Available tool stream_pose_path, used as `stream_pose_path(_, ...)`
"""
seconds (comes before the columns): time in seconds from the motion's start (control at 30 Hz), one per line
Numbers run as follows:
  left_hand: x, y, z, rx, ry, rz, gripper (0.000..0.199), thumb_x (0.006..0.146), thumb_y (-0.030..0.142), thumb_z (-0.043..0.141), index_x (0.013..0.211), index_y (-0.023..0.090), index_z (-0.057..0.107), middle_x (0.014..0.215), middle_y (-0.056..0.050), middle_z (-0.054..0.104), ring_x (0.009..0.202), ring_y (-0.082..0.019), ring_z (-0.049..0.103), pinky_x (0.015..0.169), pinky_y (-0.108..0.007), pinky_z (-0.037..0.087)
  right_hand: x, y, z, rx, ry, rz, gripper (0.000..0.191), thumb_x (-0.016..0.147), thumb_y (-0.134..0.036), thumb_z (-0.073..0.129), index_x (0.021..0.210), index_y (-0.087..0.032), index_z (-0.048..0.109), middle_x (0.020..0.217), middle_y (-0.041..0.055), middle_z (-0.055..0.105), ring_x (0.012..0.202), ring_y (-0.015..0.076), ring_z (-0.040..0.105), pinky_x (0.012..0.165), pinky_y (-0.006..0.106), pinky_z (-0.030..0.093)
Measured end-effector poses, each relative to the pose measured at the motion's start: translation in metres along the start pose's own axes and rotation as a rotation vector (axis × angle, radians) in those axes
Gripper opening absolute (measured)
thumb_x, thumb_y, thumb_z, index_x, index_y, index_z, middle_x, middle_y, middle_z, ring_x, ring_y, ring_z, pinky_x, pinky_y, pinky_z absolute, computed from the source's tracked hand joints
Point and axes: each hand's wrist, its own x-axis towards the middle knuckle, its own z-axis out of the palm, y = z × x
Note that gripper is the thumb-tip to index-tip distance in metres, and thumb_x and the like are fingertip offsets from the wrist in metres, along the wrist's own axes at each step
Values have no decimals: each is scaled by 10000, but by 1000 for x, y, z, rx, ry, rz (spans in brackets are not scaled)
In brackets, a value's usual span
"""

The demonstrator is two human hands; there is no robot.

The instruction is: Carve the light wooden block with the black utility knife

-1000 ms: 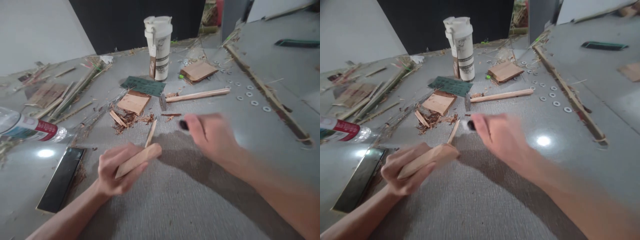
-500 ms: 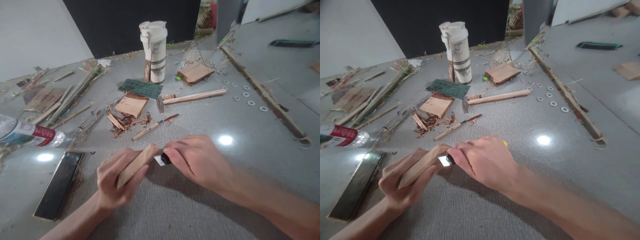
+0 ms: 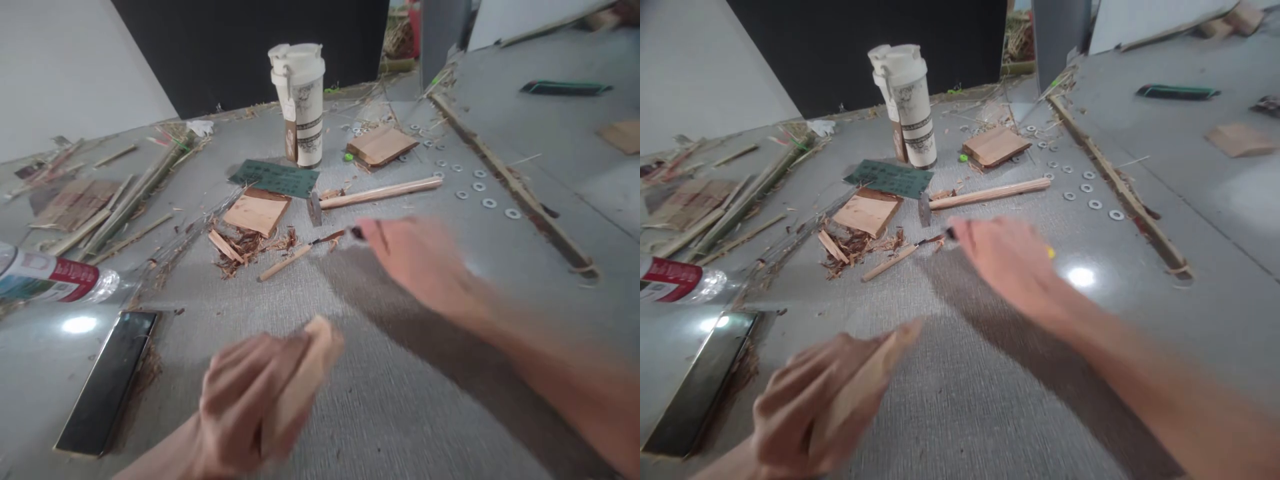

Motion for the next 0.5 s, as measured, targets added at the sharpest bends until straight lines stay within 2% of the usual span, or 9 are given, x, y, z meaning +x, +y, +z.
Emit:
stream_pose_path(0.03, 0, 2, 0, -2, -59, -20, 407, 859, 79, 668, 1265, 47, 663, 1025, -135, 775, 874, -201, 740, 739, -311, 604, 9, 11, -2, -18, 35, 54, 657, 1097, -585, 335, 553, -244, 474, 460, -4, 371, 443, 147, 238, 556, 361, 162)
stream_pose_path(0.07, 1, 2, -1, -42, -48, -5, 402, 856, 71, 670, 1257, 52, 662, 1017, -135, 775, 857, -196, 737, 709, -295, 594, 17, 19, -4, -25, 58, 72, 660, 1107, -574, 294, 551, -248, 439, 483, 7, 389, 458, 152, 253, 561, 366, 168)
stream_pose_path(0.1, 3, 2, -1, -79, -4, -47, 366, 859, 55, 666, 1224, 85, 676, 935, -92, 766, 764, -166, 704, 651, -271, 563, 23, 23, -8, -14, 77, 65, 655, 1111, -578, 265, 568, -247, 420, 515, 16, 423, 477, 156, 296, 564, 364, 183)
stream_pose_path(0.2, 13, -9, -2, -115, 59, -353, 77, 878, 120, 708, 922, 177, 737, 681, 18, 636, 552, -103, 526, 519, -230, 414, 23, 21, -18, 141, 44, -68, 581, 1112, -583, 272, 664, -244, 418, 538, -11, 431, 494, 151, 362, 548, 343, 201)
stream_pose_path(0.27, 18, -22, -4, -296, 91, -618, 149, 802, 221, 800, 700, 179, 699, 621, 23, 595, 562, -111, 500, 541, -235, 391, 16, 14, -20, 256, -54, -145, 451, 1059, -634, 450, 837, -243, 483, 583, -51, 461, 480, 133, 373, 527, 311, 206)
stream_pose_path(0.3, 19, -29, -5, -427, 123, -774, 158, 724, 242, 861, 700, 177, 719, 645, 16, 625, 602, -126, 522, 566, -237, 396, 12, 12, -19, 313, -79, -183, 403, 1033, -625, 528, 916, -240, 496, 615, -58, 483, 498, 131, 396, 528, 294, 225)
stream_pose_path(0.33, 20, -36, -6, -474, 146, -826, 182, 687, 275, 886, 757, 175, 751, 694, 4, 666, 643, -145, 557, 581, -238, 408, 8, 11, -18, 330, -90, -219, 378, 1037, -604, 536, 947, -239, 494, 637, -60, 492, 510, 129, 406, 535, 283, 246)
stream_pose_path(0.5, 14, -58, -5, -720, 172, -945, 451, 628, 500, 897, 856, 132, 771, 798, -71, 738, 750, -231, 661, 654, -284, 496, -1, 9, -9, 399, -141, -363, 377, 1086, -582, 442, 991, -231, 543, 703, -49, 524, 567, 126, 447, 577, 261, 311)
